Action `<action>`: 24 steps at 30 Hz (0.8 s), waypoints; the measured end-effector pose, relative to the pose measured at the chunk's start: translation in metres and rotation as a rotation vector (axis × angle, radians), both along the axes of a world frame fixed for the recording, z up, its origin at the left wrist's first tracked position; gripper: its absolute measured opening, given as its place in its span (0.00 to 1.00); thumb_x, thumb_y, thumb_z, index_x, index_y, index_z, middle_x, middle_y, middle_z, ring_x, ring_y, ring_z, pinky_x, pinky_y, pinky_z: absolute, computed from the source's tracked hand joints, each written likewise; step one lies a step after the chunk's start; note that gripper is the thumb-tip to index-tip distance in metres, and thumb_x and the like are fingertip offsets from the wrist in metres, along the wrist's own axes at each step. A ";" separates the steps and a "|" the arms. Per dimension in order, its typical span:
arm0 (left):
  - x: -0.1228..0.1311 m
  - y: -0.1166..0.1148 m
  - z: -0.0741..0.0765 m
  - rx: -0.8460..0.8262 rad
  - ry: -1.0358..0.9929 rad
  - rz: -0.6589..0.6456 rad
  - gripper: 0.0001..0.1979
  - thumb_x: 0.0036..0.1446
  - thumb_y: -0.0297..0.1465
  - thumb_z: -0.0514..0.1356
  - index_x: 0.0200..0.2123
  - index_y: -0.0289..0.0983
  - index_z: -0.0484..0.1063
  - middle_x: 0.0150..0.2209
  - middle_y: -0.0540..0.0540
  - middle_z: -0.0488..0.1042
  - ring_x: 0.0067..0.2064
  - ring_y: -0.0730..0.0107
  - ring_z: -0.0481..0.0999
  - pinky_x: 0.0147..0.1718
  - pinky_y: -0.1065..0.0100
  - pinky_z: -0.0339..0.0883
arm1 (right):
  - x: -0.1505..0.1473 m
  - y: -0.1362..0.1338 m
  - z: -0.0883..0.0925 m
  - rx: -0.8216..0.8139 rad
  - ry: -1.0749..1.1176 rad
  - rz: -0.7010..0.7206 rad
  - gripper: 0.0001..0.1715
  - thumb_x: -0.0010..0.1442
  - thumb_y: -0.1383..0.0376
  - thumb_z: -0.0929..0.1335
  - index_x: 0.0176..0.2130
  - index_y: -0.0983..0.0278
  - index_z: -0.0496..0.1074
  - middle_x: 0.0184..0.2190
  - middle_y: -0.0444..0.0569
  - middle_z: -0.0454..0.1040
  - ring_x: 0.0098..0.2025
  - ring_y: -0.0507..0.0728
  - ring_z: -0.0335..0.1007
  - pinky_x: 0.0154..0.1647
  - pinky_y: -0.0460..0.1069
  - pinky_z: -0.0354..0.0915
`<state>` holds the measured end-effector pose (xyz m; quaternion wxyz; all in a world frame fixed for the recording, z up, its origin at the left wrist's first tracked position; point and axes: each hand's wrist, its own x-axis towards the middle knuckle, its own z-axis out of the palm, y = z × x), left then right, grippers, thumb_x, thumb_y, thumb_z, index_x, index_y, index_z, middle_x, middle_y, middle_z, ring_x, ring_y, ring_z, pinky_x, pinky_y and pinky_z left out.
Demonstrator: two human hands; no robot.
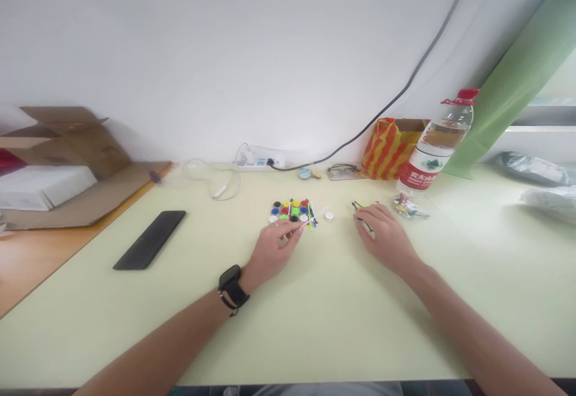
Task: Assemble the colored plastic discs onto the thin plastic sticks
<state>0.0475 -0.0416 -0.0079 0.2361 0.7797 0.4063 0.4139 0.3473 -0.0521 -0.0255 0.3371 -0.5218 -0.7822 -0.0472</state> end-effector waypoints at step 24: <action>-0.001 0.003 -0.009 0.080 -0.017 -0.042 0.10 0.68 0.33 0.62 0.49 0.47 0.82 0.42 0.48 0.80 0.43 0.67 0.78 0.45 0.65 0.72 | -0.045 -0.013 0.018 -0.538 0.836 0.328 0.16 0.68 0.51 0.68 0.46 0.60 0.69 0.34 0.47 0.75 0.33 0.55 0.73 0.35 0.52 0.72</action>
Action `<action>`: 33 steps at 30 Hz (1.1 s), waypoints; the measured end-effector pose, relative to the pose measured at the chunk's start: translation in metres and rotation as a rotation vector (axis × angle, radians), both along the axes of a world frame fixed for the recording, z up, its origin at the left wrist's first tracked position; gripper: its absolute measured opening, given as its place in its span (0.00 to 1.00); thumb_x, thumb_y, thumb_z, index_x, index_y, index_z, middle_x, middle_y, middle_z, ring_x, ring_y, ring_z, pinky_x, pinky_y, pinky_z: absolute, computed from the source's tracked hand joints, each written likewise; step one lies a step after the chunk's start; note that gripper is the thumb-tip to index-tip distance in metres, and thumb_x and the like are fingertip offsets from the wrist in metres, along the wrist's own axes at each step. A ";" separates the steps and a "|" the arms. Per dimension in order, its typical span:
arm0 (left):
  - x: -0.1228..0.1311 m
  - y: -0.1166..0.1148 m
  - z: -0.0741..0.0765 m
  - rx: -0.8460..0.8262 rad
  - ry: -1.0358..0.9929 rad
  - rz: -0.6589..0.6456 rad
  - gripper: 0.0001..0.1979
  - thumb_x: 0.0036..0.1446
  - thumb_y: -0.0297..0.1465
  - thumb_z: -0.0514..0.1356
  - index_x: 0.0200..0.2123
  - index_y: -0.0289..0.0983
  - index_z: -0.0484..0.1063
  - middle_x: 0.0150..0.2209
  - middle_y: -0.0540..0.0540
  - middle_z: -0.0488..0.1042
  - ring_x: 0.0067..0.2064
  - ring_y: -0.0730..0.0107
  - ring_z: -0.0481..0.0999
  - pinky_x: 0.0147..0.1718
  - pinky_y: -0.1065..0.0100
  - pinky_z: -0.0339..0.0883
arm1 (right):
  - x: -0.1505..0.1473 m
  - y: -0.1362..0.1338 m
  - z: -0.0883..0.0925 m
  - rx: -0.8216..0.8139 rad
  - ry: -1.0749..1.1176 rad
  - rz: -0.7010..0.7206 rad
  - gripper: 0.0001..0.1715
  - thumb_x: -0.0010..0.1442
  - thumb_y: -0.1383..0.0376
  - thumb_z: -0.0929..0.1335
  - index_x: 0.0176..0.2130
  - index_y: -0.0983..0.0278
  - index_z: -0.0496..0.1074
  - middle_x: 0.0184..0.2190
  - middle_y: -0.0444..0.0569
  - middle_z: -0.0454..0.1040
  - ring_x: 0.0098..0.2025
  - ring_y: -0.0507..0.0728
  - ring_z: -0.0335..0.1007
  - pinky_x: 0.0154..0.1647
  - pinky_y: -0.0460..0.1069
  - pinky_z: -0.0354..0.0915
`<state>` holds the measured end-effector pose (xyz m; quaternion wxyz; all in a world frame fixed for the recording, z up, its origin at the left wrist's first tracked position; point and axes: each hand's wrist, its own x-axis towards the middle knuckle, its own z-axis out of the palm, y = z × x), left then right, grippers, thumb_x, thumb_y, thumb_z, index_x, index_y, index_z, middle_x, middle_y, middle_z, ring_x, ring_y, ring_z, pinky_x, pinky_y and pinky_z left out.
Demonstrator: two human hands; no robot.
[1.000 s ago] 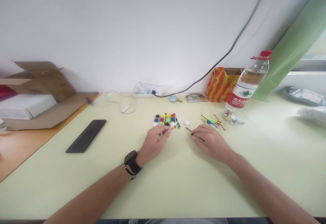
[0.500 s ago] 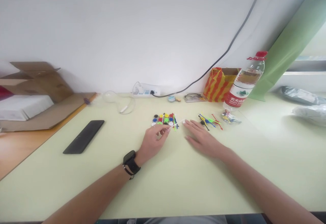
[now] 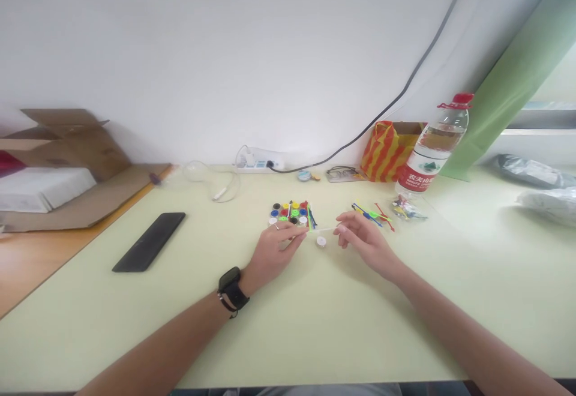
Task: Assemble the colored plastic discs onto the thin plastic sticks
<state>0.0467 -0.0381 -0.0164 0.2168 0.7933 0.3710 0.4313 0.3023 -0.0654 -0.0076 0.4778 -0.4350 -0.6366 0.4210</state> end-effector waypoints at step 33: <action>0.001 0.000 -0.001 -0.015 0.223 -0.116 0.13 0.70 0.30 0.58 0.51 0.48 0.79 0.46 0.48 0.80 0.49 0.62 0.75 0.50 0.59 0.69 | 0.007 0.006 -0.019 -0.018 -0.339 -0.029 0.08 0.65 0.62 0.66 0.37 0.62 0.73 0.30 0.46 0.74 0.31 0.54 0.69 0.32 0.49 0.64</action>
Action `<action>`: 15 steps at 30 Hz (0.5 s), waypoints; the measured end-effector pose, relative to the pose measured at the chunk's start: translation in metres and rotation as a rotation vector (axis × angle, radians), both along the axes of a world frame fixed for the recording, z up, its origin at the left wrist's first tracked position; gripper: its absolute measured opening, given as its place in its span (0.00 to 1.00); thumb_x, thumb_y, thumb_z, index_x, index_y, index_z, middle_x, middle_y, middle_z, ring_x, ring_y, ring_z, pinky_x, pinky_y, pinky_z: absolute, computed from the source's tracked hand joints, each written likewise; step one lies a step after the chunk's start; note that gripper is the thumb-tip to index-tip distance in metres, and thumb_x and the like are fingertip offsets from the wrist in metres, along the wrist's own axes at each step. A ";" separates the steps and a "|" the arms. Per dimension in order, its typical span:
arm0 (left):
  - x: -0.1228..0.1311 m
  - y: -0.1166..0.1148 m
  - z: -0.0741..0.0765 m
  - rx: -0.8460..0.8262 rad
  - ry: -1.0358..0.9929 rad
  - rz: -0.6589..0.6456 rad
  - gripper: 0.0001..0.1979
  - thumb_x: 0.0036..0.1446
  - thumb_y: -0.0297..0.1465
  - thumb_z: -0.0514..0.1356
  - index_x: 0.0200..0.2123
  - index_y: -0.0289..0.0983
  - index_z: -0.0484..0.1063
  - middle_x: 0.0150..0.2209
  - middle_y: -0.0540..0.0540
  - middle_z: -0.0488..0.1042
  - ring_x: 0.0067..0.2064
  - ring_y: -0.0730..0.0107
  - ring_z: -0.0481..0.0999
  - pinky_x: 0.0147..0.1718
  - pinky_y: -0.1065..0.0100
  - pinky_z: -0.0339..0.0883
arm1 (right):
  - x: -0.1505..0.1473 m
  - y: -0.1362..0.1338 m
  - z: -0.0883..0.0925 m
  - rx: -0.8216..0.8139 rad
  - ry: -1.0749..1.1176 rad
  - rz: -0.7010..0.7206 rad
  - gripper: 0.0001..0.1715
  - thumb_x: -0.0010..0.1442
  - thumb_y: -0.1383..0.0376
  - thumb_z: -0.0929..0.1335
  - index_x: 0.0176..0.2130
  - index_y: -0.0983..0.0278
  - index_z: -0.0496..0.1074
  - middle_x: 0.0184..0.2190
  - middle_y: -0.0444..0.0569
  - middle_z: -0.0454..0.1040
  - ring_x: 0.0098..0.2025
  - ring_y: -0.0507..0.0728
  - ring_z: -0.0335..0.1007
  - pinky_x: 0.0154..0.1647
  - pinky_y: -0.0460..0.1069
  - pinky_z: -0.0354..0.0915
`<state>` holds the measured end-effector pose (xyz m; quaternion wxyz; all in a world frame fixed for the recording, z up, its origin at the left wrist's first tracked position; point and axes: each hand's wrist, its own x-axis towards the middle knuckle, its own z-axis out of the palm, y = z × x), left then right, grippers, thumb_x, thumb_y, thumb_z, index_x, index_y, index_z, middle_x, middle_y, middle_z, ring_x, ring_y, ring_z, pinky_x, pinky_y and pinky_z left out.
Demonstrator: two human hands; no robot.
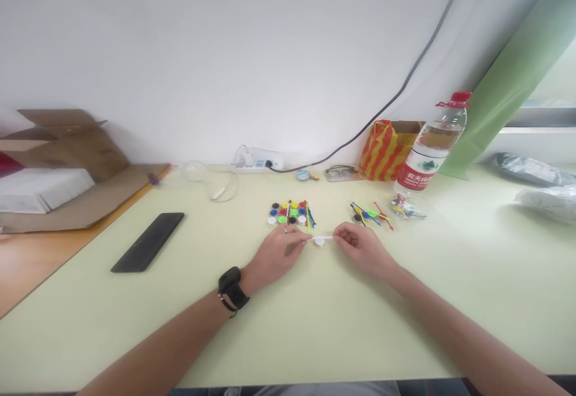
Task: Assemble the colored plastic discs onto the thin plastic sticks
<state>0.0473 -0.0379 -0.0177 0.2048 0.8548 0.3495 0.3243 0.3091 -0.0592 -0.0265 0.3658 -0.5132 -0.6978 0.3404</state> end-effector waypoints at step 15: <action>-0.001 -0.003 0.004 0.045 0.022 -0.028 0.12 0.68 0.29 0.58 0.50 0.45 0.78 0.46 0.46 0.80 0.50 0.59 0.75 0.52 0.55 0.70 | -0.010 -0.012 0.010 0.028 -0.098 0.125 0.10 0.68 0.61 0.63 0.39 0.60 0.72 0.28 0.44 0.71 0.28 0.53 0.63 0.28 0.48 0.60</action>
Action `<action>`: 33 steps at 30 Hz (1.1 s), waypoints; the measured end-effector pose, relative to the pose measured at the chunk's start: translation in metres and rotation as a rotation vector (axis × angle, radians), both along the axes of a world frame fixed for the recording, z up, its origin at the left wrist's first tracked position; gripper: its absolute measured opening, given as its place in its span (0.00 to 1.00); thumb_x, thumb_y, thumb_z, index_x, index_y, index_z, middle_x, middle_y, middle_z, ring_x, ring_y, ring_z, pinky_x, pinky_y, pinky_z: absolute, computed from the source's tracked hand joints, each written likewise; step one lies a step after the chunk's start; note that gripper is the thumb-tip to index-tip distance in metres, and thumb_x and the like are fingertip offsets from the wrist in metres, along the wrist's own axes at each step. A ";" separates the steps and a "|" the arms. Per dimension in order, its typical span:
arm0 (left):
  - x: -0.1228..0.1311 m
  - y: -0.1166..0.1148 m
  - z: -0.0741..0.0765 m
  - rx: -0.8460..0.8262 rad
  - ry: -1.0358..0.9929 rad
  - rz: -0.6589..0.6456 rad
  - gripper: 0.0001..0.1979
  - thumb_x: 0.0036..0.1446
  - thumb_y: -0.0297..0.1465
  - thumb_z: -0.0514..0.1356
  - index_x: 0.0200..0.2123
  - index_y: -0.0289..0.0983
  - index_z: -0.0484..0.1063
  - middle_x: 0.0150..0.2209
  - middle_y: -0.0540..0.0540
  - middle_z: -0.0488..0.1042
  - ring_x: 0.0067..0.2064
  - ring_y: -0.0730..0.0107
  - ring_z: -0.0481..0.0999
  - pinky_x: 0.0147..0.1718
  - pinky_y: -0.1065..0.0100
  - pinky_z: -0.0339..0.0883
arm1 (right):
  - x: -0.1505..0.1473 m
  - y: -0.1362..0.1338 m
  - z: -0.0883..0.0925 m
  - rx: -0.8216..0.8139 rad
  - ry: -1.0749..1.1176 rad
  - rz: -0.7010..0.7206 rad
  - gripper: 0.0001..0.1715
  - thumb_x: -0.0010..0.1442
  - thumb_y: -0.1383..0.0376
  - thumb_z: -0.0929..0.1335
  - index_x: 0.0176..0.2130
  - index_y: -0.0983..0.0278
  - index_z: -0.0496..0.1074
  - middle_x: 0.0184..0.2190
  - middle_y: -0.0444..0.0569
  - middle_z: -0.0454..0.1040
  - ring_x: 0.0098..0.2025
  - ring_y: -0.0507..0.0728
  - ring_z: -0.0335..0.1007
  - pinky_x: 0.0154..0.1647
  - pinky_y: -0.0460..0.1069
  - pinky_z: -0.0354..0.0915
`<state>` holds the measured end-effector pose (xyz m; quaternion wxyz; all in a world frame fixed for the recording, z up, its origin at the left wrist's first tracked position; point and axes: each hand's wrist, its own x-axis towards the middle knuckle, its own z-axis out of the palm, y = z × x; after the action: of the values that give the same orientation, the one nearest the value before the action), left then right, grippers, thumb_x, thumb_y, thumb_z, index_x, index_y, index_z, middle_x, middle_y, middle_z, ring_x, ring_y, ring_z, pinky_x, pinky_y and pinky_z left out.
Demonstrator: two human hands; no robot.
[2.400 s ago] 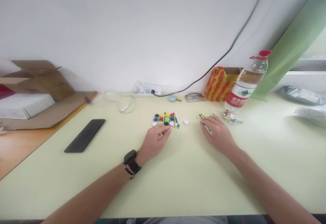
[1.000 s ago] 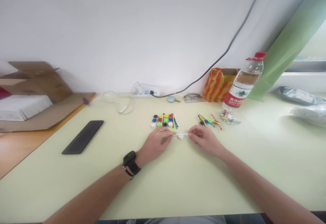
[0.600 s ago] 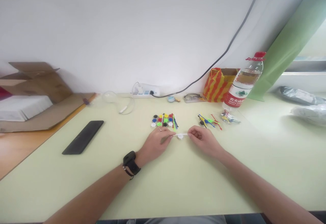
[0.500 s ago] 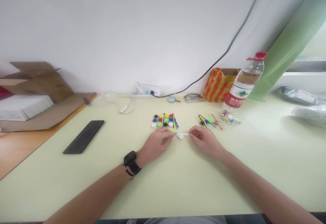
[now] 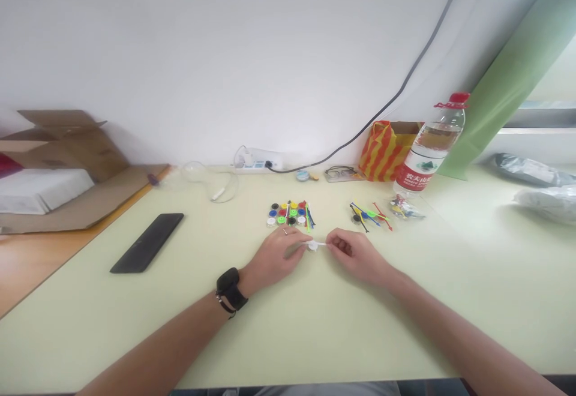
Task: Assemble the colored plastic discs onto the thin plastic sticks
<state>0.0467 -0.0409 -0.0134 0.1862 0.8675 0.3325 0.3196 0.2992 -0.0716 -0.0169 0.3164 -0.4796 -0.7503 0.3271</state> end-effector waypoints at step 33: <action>0.003 -0.007 0.010 0.006 -0.055 0.147 0.13 0.73 0.31 0.52 0.54 0.44 0.72 0.54 0.46 0.75 0.58 0.58 0.69 0.61 0.54 0.62 | 0.001 0.007 0.005 -0.015 0.034 -0.123 0.34 0.69 0.47 0.64 0.66 0.61 0.64 0.27 0.42 0.70 0.25 0.53 0.62 0.27 0.48 0.59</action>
<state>0.0494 -0.0475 -0.0030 0.1686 0.8324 0.3889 0.3570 0.2997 -0.0645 -0.0123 0.3450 -0.5213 -0.7115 0.3210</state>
